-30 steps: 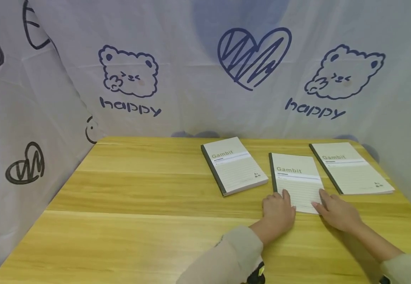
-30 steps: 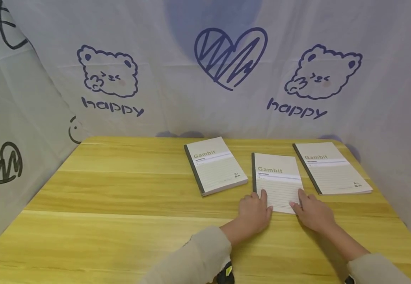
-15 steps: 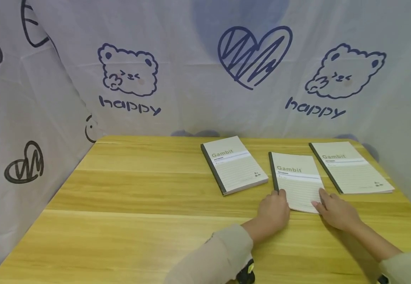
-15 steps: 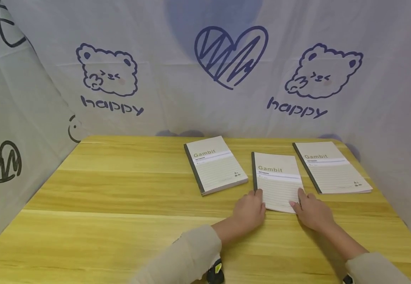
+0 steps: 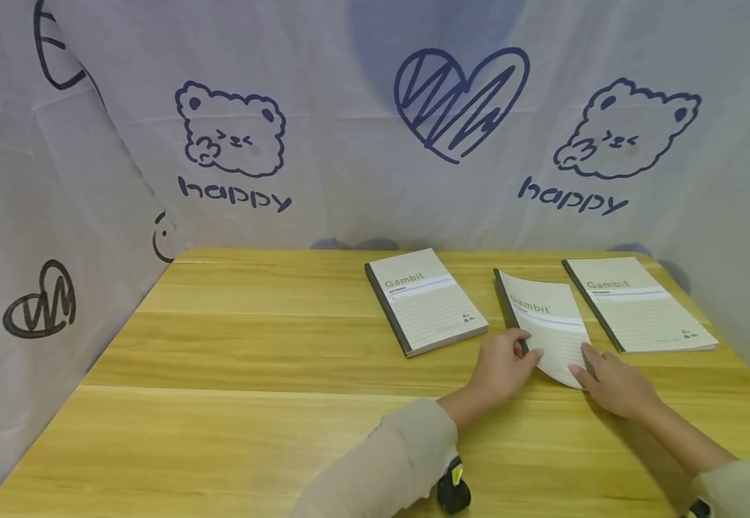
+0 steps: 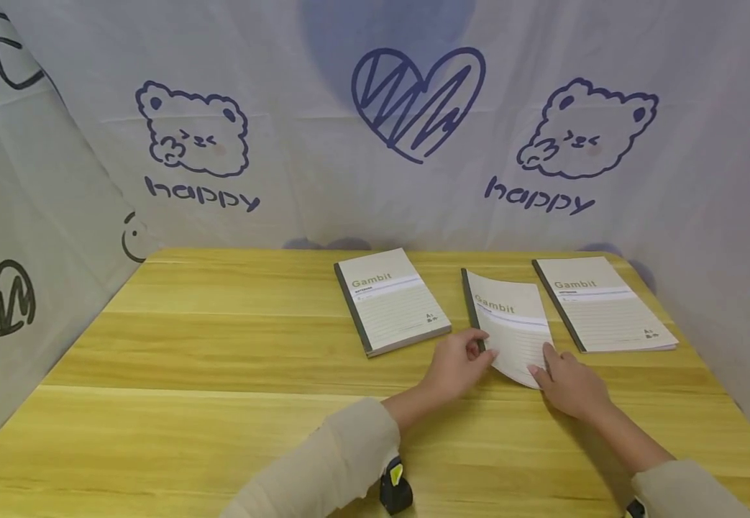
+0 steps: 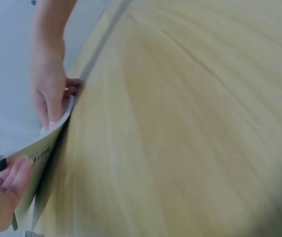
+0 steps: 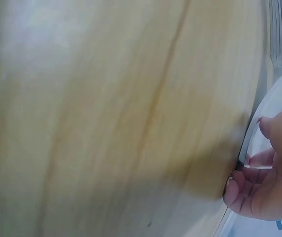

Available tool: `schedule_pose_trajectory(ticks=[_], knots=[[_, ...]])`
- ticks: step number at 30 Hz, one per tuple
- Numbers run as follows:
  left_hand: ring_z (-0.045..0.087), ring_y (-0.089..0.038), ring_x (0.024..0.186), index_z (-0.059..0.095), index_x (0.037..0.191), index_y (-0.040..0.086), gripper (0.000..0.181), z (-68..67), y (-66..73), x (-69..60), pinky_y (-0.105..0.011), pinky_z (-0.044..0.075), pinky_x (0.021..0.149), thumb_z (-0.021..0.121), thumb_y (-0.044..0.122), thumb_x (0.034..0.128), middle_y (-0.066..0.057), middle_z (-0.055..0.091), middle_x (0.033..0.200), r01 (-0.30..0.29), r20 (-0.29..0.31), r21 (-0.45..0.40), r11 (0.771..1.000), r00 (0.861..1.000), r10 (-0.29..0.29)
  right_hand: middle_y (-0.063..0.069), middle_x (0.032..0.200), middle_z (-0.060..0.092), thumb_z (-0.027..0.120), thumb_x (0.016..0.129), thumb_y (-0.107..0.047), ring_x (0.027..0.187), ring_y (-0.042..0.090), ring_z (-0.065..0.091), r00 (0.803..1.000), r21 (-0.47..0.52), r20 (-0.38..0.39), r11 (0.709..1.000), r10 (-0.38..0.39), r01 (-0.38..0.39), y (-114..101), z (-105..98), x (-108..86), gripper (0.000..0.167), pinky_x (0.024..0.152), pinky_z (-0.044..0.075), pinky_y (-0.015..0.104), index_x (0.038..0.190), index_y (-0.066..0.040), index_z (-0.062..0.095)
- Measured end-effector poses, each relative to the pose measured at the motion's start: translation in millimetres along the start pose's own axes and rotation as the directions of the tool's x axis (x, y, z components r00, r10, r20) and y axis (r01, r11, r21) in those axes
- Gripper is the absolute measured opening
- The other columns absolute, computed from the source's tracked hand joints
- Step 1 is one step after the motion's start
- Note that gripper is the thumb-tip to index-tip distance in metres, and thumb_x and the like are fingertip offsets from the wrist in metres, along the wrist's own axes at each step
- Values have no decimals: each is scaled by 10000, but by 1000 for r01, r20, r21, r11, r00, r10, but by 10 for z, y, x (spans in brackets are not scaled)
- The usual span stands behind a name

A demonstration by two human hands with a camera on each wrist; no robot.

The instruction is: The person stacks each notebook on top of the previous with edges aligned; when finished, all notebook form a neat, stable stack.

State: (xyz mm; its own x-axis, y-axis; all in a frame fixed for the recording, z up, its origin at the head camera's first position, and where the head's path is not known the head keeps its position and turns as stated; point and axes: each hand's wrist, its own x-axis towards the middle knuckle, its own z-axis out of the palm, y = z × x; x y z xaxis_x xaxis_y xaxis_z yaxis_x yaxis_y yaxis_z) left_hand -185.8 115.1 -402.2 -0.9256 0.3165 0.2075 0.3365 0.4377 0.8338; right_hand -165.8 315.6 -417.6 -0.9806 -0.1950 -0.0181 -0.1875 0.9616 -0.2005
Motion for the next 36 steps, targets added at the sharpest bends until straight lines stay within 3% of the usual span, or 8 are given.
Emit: schedule_pose_trajectory(ticks=[3,10,17,20,23,28,31,36], knots=[[527,-10,485,638,1066,-60,244,5,27,33,-94,422,460,631,79,865,13,510,627,62,-5,-205,977,998,-64,418,1047,541,455,973,-221,935,512,566,1000,13,0,1000,-6,6,0,-7,4,521,700,482,553,1246,217,385],[678,-322,626,604,1124,-49,271,1,29,81,-205,530,504,561,-61,857,22,388,636,291,108,-462,838,956,-273,413,1207,472,400,993,-273,1088,525,494,1000,137,15,990,-12,10,59,-32,0,567,839,431,589,1282,214,374],[685,-307,687,614,1152,22,287,-36,32,99,-314,572,630,569,-32,874,3,437,628,319,173,-541,778,948,-268,93,716,529,383,995,-323,585,113,410,996,302,87,952,30,-55,158,-112,-10,578,548,355,267,1360,123,332],[661,-230,639,598,1171,30,301,-52,47,102,-331,572,667,562,-34,879,6,473,651,270,147,-597,755,963,-228,25,684,485,380,997,-327,541,73,384,985,471,169,874,43,-119,184,-155,-21,595,500,360,243,1404,88,253],[605,-135,596,584,1180,25,307,-88,62,101,-276,567,651,552,-43,882,10,500,670,237,125,-630,739,971,-205,5,722,469,409,994,-293,569,55,424,972,653,235,736,31,-181,224,-184,-28,586,510,407,218,1435,34,206],[573,-90,599,556,1205,5,321,-192,45,75,-214,551,645,529,-56,891,9,492,717,204,119,-661,722,979,-167,-39,865,443,455,980,-215,713,37,463,970,812,243,552,-23,-190,277,-199,-45,428,621,470,211,1373,-369,385],[570,-88,609,536,1227,-13,335,-278,8,54,-240,558,679,520,-60,895,9,481,730,176,115,-660,730,984,-134,-75,886,411,471,974,-206,726,35,455,977,841,214,513,-21,-173,246,-224,-31,423,666,490,220,1342,-406,412],[552,-68,606,521,1240,-27,345,-441,-52,21,-285,564,708,522,-57,896,18,472,736,135,96,-642,755,991,-95,-110,949,383,496,962,-261,696,38,438,987,827,155,541,43,-154,84,-316,38,557,614,432,232,1466,-177,274]])
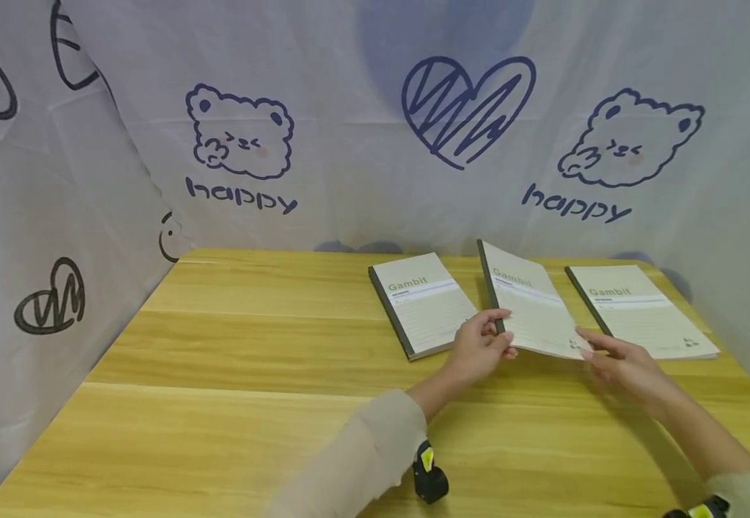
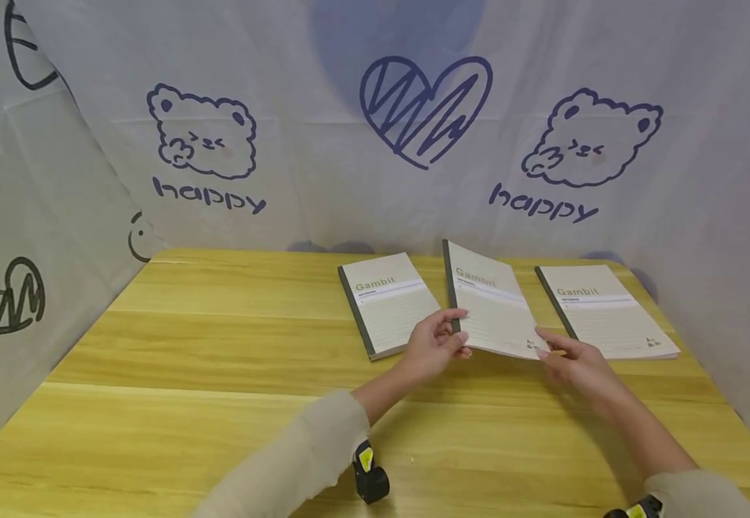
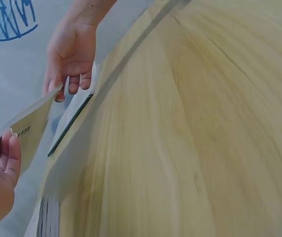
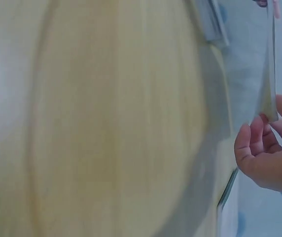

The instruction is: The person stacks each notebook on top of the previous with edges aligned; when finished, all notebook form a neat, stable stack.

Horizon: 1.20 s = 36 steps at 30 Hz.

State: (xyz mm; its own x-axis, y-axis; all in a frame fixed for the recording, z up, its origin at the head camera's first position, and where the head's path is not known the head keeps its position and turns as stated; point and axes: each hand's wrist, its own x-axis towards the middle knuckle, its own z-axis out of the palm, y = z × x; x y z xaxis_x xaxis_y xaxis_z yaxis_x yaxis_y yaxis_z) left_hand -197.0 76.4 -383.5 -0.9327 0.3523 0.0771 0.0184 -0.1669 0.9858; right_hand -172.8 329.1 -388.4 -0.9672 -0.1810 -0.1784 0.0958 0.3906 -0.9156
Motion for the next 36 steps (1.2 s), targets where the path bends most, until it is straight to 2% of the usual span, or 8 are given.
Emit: schedule_pose_trajectory(ticks=[3,6,12,16,19,26,30,36], knots=[[546,-54,605,522,1240,-18,347,-86,21,-27,-252,556,689,529,-50,894,28,459,740,-9,-11,13,1000,1000,9,-103,978,375,509,955,-269,692,43,433,999,-11,-37,1000,-23,23,-95,55,33,606,604,411,246,1464,-80,240],[551,-46,605,525,1244,-3,354,-172,37,-55,-221,548,672,536,-44,893,35,441,737,-21,-21,49,999,1000,22,-101,1017,380,532,945,-251,724,30,473,997,19,-60,998,-51,52,-180,97,71,599,643,449,208,1459,-96,266],[561,-74,619,543,1227,13,337,-357,100,-123,-401,558,712,553,-18,891,-20,492,729,-78,-48,160,984,995,86,-86,1083,361,567,925,-207,768,-13,501,992,99,-85,990,-92,100,-344,216,181,570,711,481,143,1439,-131,332],[545,-79,606,553,1214,24,320,-464,148,-148,-273,529,612,560,8,894,-70,545,737,-104,-55,235,966,991,120,-82,1074,377,583,914,-179,759,-19,505,990,127,-92,985,-109,120,-440,292,255,548,710,484,131,1419,-138,373],[507,-73,592,552,1207,-4,315,-544,194,-170,-148,427,540,556,4,892,-102,552,744,-122,-54,274,954,988,142,-88,1060,396,600,902,-154,744,-16,511,988,147,-97,980,-119,132,-489,354,321,547,694,482,125,1408,-135,392],[440,-72,580,521,1193,-105,311,-686,455,-379,-127,380,524,525,-47,887,-116,502,730,-131,-68,299,945,985,158,-104,1059,409,583,910,-135,756,-16,491,988,104,-85,985,-130,138,-605,547,478,588,707,486,138,1413,7,314],[410,-72,587,520,1189,-114,310,-755,479,-426,-122,349,517,528,-46,887,-67,464,715,-124,-87,323,938,983,160,-92,1073,400,589,905,-138,763,-21,484,991,111,-71,987,-113,120,-661,637,537,598,731,496,147,1416,-2,309],[380,-71,589,520,1194,-115,319,-858,428,-437,-119,324,515,532,-44,883,-39,433,707,-137,-99,354,925,978,183,-82,1067,401,575,913,-135,767,-17,488,994,86,-67,992,-91,97,-717,730,613,577,732,499,153,1415,-5,322]])
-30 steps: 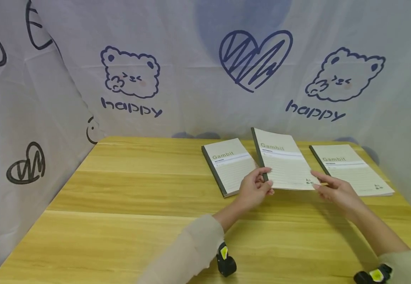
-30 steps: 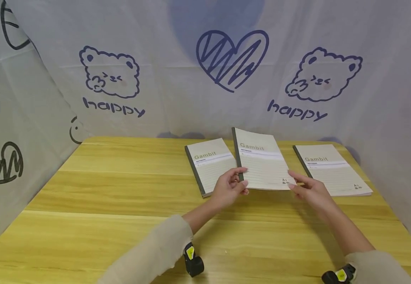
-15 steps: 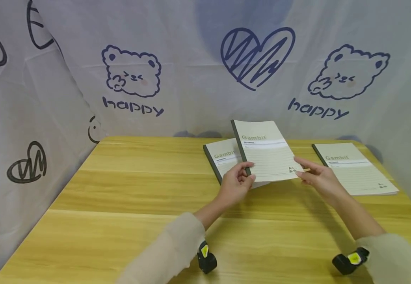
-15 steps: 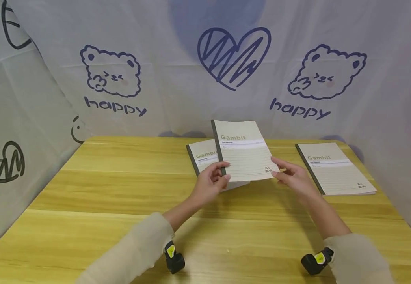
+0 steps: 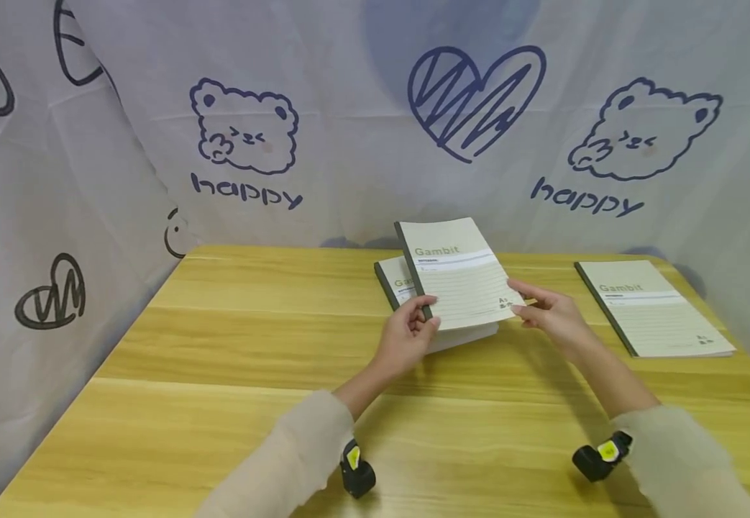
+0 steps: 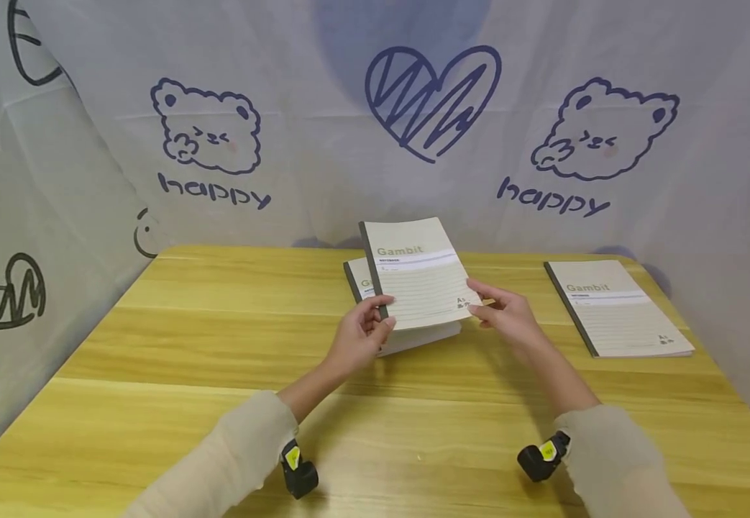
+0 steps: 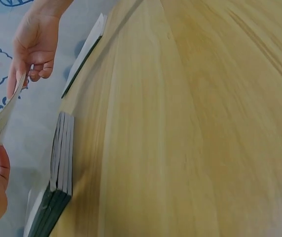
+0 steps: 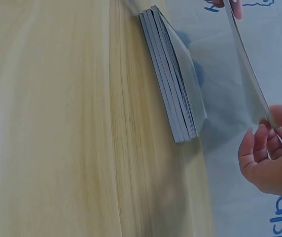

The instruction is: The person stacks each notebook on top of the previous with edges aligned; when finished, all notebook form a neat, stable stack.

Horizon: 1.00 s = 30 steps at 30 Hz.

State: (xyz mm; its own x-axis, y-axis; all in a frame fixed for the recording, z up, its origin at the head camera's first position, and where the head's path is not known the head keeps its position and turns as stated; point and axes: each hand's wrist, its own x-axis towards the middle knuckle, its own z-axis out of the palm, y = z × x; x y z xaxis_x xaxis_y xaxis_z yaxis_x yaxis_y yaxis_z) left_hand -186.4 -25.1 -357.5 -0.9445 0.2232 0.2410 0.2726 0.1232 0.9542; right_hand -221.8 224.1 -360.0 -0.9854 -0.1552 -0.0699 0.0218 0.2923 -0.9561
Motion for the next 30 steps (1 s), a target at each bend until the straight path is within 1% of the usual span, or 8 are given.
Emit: schedule_pose_trajectory(ticks=[4,9,12,15,18,22,26,30], knots=[[366,-81,587,521,1196,-114,320,-23,-43,-9,-120,313,515,534,-41,884,-38,427,710,3,-11,21,1000,1000,-3,-65,1070,418,576,911,-135,771,-21,489,1000,-13,6,1000,15,-15,6,38,60,570,733,498,159,1414,-15,336],[364,-73,586,510,1217,-107,332,-31,-99,-23,-118,317,509,528,-33,894,-35,421,730,50,-22,20,999,999,-49,92,1239,429,572,909,-120,758,-28,493,1000,-46,19,999,18,-17,45,80,148,557,721,505,173,1408,-11,352],[371,-71,580,511,1220,-101,332,-30,-182,-15,-122,325,503,528,-32,896,-32,416,727,60,-38,32,998,998,-59,134,1271,404,564,908,-100,743,-20,480,999,-53,33,998,24,-22,74,112,197,544,716,506,188,1405,-14,360],[382,-72,571,523,1211,-90,327,-20,-361,16,-130,331,495,540,-19,893,-25,417,715,52,-56,46,998,997,-49,113,1221,406,555,907,-85,728,-11,460,998,-62,45,998,36,-33,101,143,232,534,706,497,194,1403,-20,370],[385,-71,568,536,1208,-71,322,-15,-542,47,-138,331,487,552,3,894,-15,419,718,51,-74,55,997,996,-47,176,1288,422,555,904,-82,724,4,456,998,-74,58,997,37,-32,115,173,258,529,696,487,196,1398,-14,378],[390,-55,563,560,1186,-51,305,-12,-629,35,-135,336,491,566,25,891,-3,425,710,45,-91,90,995,995,-37,235,1364,364,543,905,-76,748,12,470,997,-98,74,995,37,-30,154,200,284,518,695,485,199,1393,-9,385],[391,-43,560,566,1173,-59,309,-6,-670,21,-129,334,498,575,22,874,3,428,688,28,-106,135,990,994,-14,231,1319,367,531,904,-67,758,20,479,996,-126,71,991,49,-40,195,226,309,502,688,487,208,1385,-4,400],[383,-39,555,543,1204,-69,338,-2,-713,11,-138,338,502,562,29,881,-9,440,669,-7,-91,244,970,995,30,246,1335,394,530,900,-55,742,26,481,997,-143,47,988,59,-52,222,262,334,495,663,485,207,1378,-4,413]])
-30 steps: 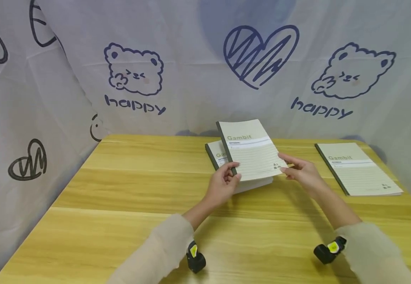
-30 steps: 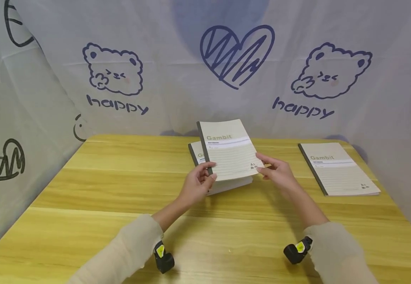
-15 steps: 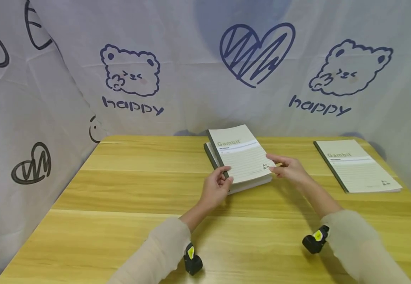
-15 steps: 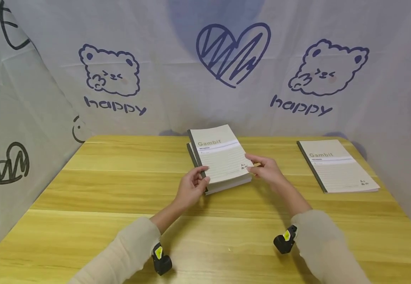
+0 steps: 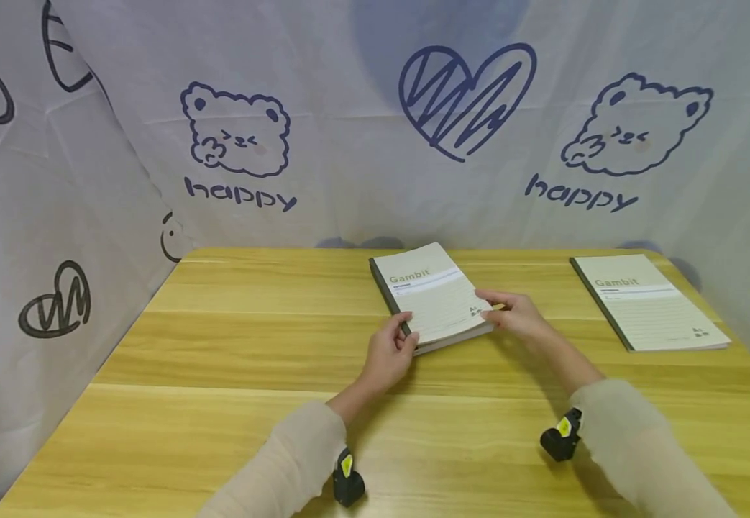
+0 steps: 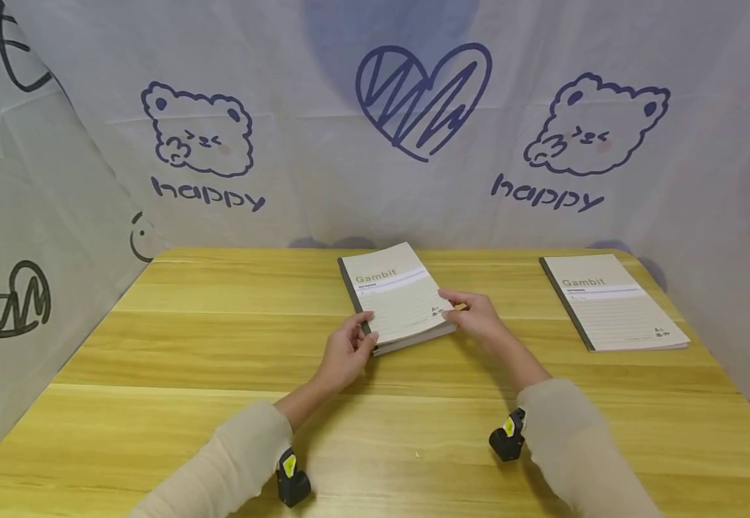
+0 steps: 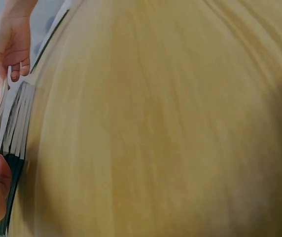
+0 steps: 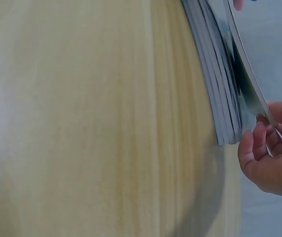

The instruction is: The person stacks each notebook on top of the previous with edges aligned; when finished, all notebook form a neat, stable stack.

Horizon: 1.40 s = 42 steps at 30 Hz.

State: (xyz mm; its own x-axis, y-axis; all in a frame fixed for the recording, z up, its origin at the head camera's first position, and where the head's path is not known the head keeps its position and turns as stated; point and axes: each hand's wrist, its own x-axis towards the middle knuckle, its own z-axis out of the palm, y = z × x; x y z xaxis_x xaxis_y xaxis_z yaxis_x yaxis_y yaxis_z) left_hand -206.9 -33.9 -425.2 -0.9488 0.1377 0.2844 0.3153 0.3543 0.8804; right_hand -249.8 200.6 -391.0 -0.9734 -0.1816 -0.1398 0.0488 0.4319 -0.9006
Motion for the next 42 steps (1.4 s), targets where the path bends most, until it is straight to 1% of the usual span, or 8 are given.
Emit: schedule_pose_trajectory(ticks=[7,11,16,20,27,31,36,42], knots=[[433,-84,620,519,1231,-75,348,25,-83,-5,-187,404,563,527,94,927,-79,537,716,-106,61,257,960,994,94,267,1274,446,550,892,-37,713,72,464,998,-64,-57,998,-27,23,55,56,32,476,586,461,198,1351,24,439],[616,-236,880,510,1242,-72,355,25,-87,-19,-314,517,778,513,112,939,-199,639,996,-116,82,313,943,992,95,258,1151,493,558,892,-34,693,94,469,995,-128,-64,989,-81,73,97,67,33,457,543,443,200,1330,49,455],[554,-333,1156,490,1276,-68,384,18,-74,-19,-399,458,967,486,147,958,-239,571,1235,-102,118,374,922,991,61,241,1068,513,563,894,-40,708,129,471,990,-186,-74,977,-121,106,114,90,24,444,511,423,201,1317,54,468],[556,-331,1155,474,1300,-65,403,16,-63,-24,-398,463,961,477,157,963,-237,563,1247,-103,145,417,903,988,46,255,1081,537,570,892,-52,786,196,504,986,-245,-82,962,-143,119,130,105,35,438,552,421,197,1307,56,477],[639,-301,943,489,1298,-58,399,25,-73,-30,-386,527,802,481,159,962,-215,650,1050,-164,173,514,842,981,85,266,1166,533,560,904,-68,909,274,515,990,-282,-77,955,-118,92,136,110,26,447,609,431,204,1324,42,456],[641,-289,891,491,1297,-58,399,30,-68,-29,-374,532,760,483,158,961,-207,653,1005,-173,176,528,832,980,92,267,1139,541,557,907,-65,890,267,513,988,-313,-83,945,-129,97,118,121,9,442,611,426,205,1321,46,453],[641,-276,863,492,1294,-62,398,28,-62,-35,-357,535,728,482,155,961,-200,649,985,-178,179,540,823,979,94,262,1036,539,572,891,-35,810,250,502,970,-401,-79,898,-232,182,108,167,-22,399,627,420,246,1267,83,505],[637,-256,855,481,1307,-56,412,30,-45,-27,-339,536,717,460,185,974,-186,642,1000,-174,199,583,794,978,68,322,1152,518,569,891,-23,826,303,539,957,-445,-85,870,-279,214,100,217,-53,339,682,476,344,1206,102,553]])
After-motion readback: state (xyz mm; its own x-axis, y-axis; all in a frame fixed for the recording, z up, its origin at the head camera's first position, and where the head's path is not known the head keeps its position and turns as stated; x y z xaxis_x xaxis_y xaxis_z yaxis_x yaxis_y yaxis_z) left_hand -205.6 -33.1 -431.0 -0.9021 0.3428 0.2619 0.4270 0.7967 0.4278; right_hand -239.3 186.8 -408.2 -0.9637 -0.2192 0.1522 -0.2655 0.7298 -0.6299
